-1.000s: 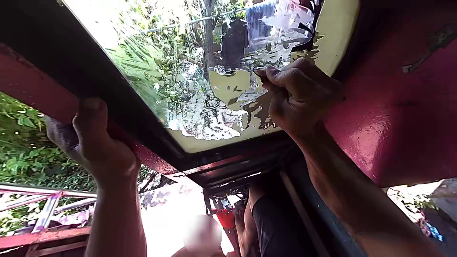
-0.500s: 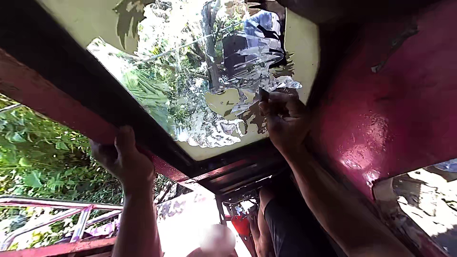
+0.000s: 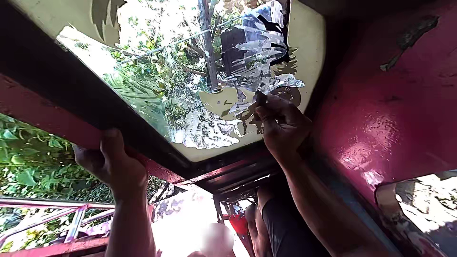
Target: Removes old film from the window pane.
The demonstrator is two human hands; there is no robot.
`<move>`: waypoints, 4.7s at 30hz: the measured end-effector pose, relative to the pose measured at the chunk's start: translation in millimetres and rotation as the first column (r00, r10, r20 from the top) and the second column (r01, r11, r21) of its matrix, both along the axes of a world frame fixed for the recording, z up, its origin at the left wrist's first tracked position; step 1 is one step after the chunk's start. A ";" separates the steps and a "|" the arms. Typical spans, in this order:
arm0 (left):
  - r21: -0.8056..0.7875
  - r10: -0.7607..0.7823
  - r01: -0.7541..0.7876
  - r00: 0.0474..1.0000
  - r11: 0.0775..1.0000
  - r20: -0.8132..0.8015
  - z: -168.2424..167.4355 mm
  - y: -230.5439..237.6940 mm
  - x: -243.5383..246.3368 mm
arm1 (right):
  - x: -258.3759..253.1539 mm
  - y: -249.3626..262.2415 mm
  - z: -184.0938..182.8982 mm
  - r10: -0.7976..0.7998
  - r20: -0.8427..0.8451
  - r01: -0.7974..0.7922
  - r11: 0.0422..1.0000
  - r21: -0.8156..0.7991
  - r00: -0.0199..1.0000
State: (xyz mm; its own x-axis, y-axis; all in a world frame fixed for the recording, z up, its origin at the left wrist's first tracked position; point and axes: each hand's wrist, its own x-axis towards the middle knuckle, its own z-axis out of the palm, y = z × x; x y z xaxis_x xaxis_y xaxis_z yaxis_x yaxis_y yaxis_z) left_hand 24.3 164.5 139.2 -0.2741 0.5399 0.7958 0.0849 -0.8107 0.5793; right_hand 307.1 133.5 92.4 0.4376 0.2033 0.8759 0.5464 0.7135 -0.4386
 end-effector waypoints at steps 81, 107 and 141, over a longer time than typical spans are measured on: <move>0.035 -0.048 0.049 0.998 0.998 -0.027 -12.7 14.6 -11.7 | 9.9 -6.1 26.8 0.094 0.130 -0.098 0.995 0.021 0.987; 0.145 0.171 -0.108 0.820 0.983 -0.547 -14.1 -81.0 50.6 | -24.8 -67.9 -7.7 0.174 0.124 -0.169 0.984 -0.050 0.977; -0.483 -0.328 -0.710 0.357 0.512 -0.874 -173.6 -75.0 -110.4 | 4.3 6.3 -4.1 -0.003 0.124 -0.009 0.995 0.097 0.992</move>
State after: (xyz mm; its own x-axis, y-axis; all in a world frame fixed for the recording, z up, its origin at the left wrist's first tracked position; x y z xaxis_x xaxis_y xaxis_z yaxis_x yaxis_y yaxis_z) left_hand -86.1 89.6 -34.4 0.0009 0.9981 -0.0610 0.9575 0.0168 0.2881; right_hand 311.3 139.7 88.3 0.3240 0.1161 0.9389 0.5899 0.7511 -0.2965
